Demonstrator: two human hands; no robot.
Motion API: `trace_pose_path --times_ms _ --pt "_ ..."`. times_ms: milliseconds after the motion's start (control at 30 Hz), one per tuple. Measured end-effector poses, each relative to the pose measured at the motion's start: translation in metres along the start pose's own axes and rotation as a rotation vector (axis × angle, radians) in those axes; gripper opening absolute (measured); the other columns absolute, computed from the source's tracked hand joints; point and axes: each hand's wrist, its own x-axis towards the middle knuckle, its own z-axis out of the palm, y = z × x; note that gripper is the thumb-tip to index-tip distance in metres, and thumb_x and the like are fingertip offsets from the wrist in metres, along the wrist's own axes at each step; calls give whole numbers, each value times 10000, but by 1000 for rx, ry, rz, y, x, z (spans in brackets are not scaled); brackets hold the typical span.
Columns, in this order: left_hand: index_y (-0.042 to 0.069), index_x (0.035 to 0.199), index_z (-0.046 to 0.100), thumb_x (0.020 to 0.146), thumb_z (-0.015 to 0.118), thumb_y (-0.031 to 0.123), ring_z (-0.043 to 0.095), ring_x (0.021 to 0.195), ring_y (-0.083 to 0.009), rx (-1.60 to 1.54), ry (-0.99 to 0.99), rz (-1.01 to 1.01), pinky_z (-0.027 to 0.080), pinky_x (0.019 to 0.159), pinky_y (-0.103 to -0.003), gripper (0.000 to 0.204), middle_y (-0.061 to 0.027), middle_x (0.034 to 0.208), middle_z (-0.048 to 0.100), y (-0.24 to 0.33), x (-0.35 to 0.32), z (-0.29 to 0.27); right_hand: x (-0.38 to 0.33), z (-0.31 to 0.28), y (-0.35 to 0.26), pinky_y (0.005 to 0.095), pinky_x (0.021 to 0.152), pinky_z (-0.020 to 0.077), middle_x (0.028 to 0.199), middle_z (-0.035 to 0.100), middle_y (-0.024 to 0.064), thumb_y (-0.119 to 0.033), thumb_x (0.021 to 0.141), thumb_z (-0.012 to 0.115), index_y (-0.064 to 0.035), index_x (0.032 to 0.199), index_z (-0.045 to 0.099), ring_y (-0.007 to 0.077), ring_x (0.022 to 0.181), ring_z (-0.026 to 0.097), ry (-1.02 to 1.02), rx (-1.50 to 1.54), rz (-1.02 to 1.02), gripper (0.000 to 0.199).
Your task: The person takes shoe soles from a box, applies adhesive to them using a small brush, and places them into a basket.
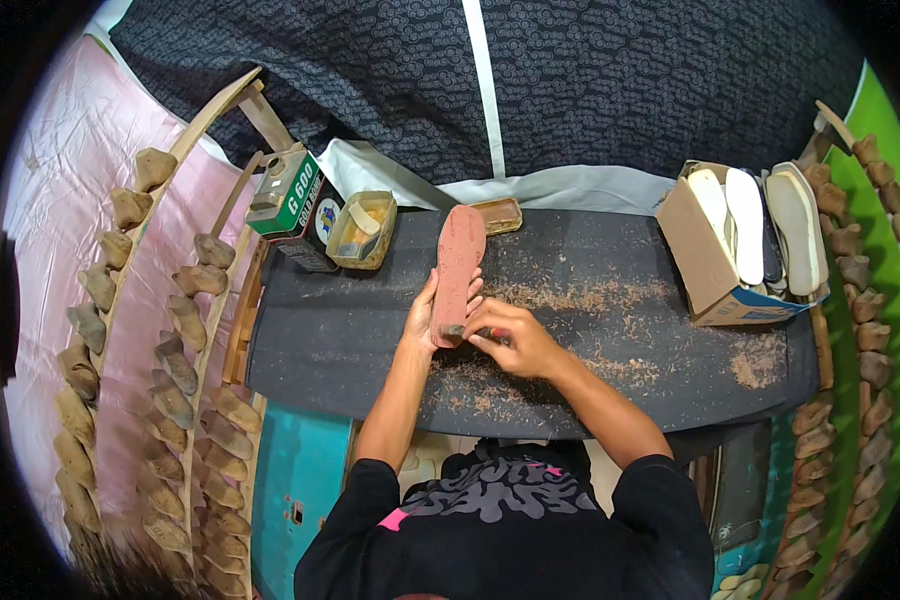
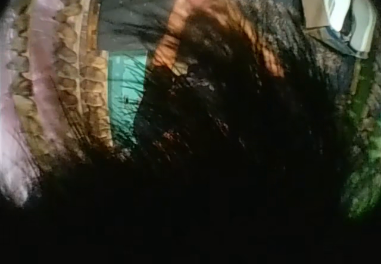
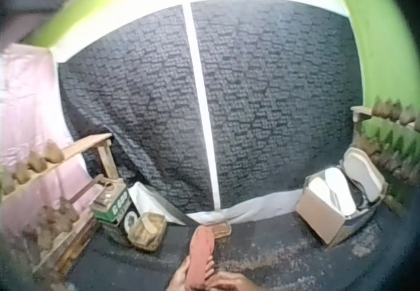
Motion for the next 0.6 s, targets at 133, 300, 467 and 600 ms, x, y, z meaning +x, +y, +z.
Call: trace_pose_path --times_ms 133,300,467,600 --pt "43 1478 347 1036 387 455 547 1235 -288 11 -76 33 477 1035 -453 605 -190 1430 469 0 1 2 6 -8 11 272 663 476 984 659 69 10 846 676 -32 964 687 181 922 632 137 65 79 126" --pt "93 1471 367 1040 390 443 569 1213 -290 103 13 20 500 992 -465 556 -142 1409 505 -9 -2 15 21 -5 10 352 789 529 998 651 117 21 833 684 -9 946 682 241 959 645 400 -99 6 118" --pt "20 1455 383 1035 348 498 579 1190 -235 -40 -63 7 514 985 -420 637 -144 1420 500 -1 3 8 10 18 -7 384 814 502 952 624 118 50 727 729 -9 919 662 289 904 624 114 -198 -131 212" --pt "24 1476 338 1039 352 474 576 1184 -254 -107 -128 8 521 988 -417 627 -173 1412 498 2 2 9 8 -1 -17 322 714 518 961 625 100 15 820 693 -4 942 663 212 868 629 -6 141 144 127"
